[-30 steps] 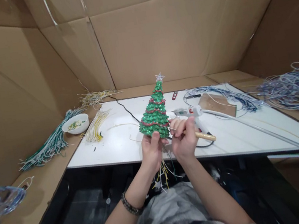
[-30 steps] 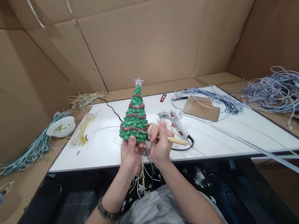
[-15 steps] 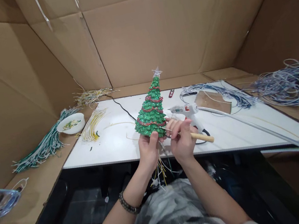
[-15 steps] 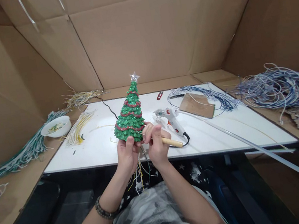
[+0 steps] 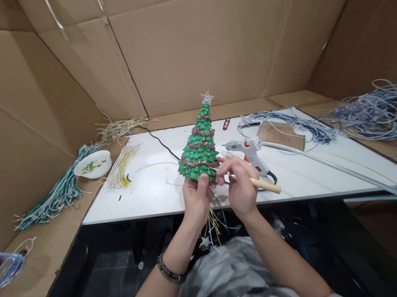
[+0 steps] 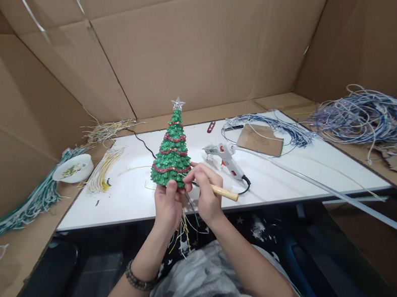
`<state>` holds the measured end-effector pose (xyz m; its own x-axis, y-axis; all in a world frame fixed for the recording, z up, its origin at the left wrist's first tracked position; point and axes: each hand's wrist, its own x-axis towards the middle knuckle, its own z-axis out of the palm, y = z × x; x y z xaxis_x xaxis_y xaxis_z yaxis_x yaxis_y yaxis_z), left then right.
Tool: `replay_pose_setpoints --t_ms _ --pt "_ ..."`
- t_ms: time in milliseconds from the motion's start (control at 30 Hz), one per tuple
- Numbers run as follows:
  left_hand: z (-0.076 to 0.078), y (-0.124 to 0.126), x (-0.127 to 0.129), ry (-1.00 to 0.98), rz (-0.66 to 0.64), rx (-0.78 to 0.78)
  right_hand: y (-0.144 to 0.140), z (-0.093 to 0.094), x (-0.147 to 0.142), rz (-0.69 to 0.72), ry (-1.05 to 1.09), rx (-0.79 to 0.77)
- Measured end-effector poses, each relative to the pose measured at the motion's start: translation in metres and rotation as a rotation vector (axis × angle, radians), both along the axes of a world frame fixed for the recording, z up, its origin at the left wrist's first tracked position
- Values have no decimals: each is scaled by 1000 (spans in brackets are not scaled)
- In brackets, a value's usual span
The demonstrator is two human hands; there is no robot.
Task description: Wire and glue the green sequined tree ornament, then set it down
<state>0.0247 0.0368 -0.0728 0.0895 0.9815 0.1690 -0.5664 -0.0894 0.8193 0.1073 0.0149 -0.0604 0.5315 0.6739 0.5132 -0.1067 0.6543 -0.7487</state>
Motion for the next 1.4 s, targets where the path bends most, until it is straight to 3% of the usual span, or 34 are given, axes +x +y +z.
replay_pose_setpoints --t_ms 267,1400 --pt "-1 -1 0 -40 -20 16 0 7 -2 -41 -2 -27" --pt "-5 1 0 -32 -40 -5 -3 6 -5 -114 -6 -67"
